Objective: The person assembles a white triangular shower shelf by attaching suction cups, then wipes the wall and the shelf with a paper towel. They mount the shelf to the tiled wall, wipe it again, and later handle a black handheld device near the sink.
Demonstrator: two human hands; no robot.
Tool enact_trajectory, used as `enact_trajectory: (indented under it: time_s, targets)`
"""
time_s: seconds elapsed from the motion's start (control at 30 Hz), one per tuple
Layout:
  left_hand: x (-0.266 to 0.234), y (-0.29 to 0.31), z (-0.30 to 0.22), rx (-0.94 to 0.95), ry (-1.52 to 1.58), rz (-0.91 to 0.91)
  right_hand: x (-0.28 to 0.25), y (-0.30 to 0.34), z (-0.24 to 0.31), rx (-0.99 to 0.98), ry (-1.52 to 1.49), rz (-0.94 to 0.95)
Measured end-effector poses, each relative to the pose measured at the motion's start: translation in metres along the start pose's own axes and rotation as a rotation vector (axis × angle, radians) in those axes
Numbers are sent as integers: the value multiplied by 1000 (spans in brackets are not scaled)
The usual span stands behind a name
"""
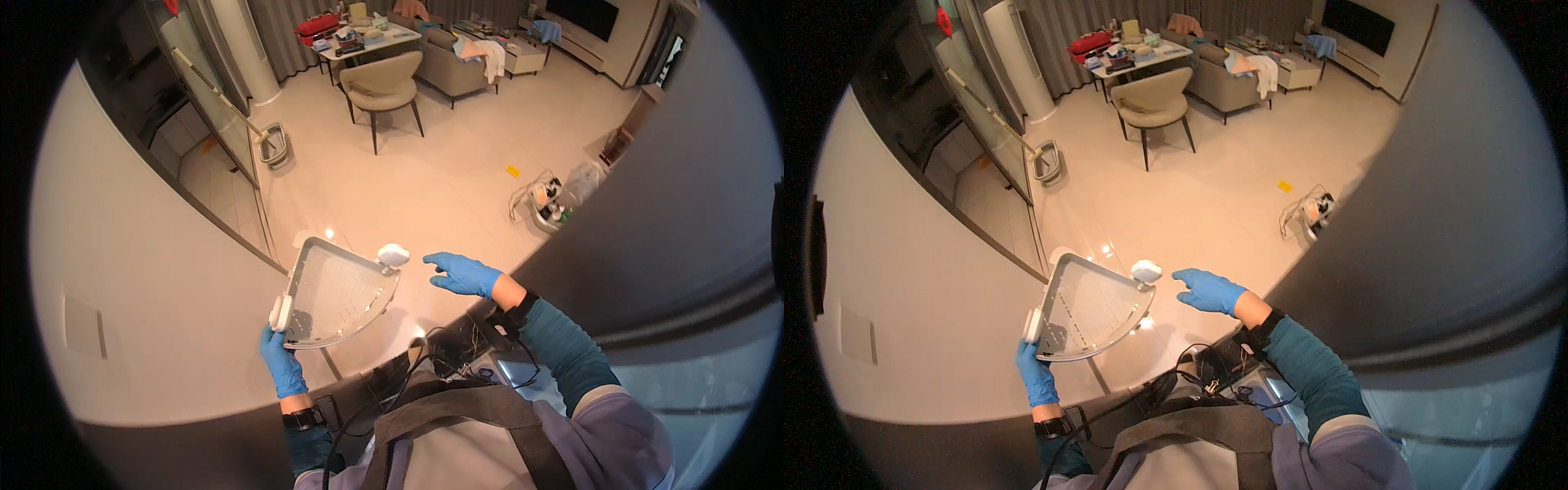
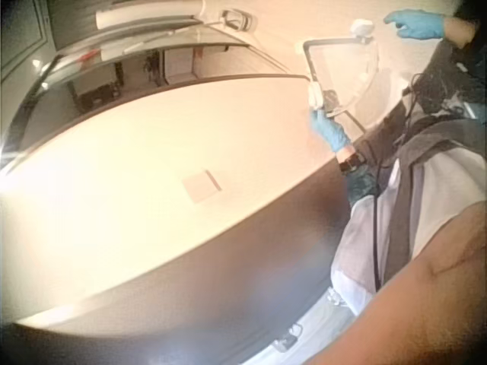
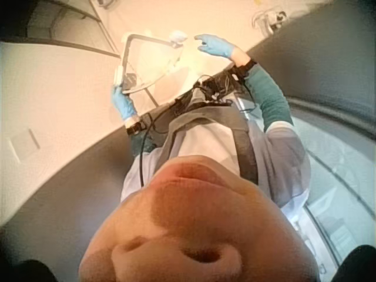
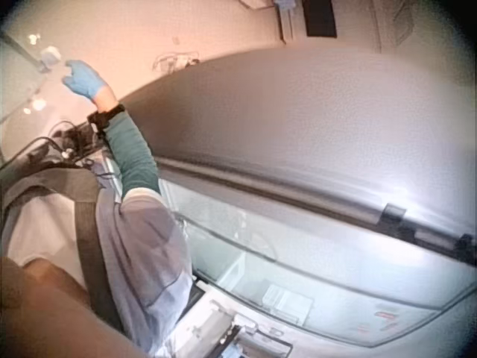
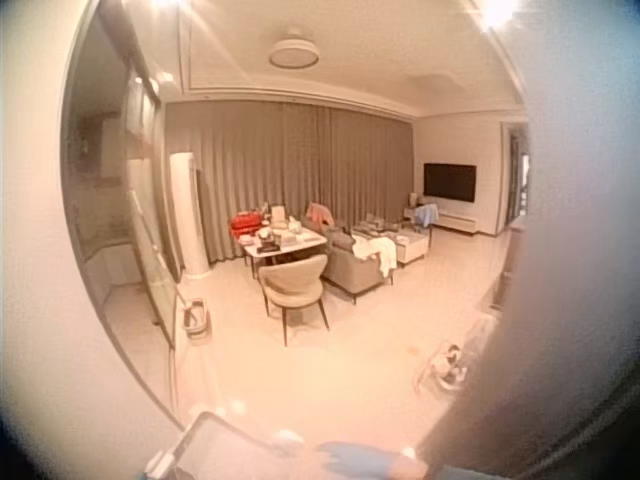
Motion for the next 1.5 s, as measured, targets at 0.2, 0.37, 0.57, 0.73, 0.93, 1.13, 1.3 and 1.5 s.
enact_trajectory:
  time_s: [0.2,0.37,0.57,0.73,0.93,1.13,1.3,1.5]
  targets:
    - [38,2,6,92,-57,-5,-29,17,-52,31,15,-9]
    - [110,-73,-23,130,-235,-17,-98,-47,-111,140,-2,-37]
    - [187,-160,-59,217,-326,35,-133,-132,-162,164,31,50]
    - [246,-235,-79,148,-339,26,-182,-219,-206,105,30,52]
    - [299,-292,-102,190,-379,-29,-231,-321,-244,5,7,75]
    - [318,-350,-113,167,-295,-132,-265,-414,-256,-134,25,92]
    - [348,-425,-129,172,-302,-122,-309,-484,-295,-61,15,135]
    - [425,-548,-152,168,-348,-78,-381,-547,-348,71,81,143]
Point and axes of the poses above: each hand's wrist, its own y-axis away from the middle knuckle, its own x-axis out of the palm, z = x × y, the point moved 10 cm from there along -y, towards the middle knuckle, and after that the axes turned 11 degrees about -x, right-handed, at the moved point
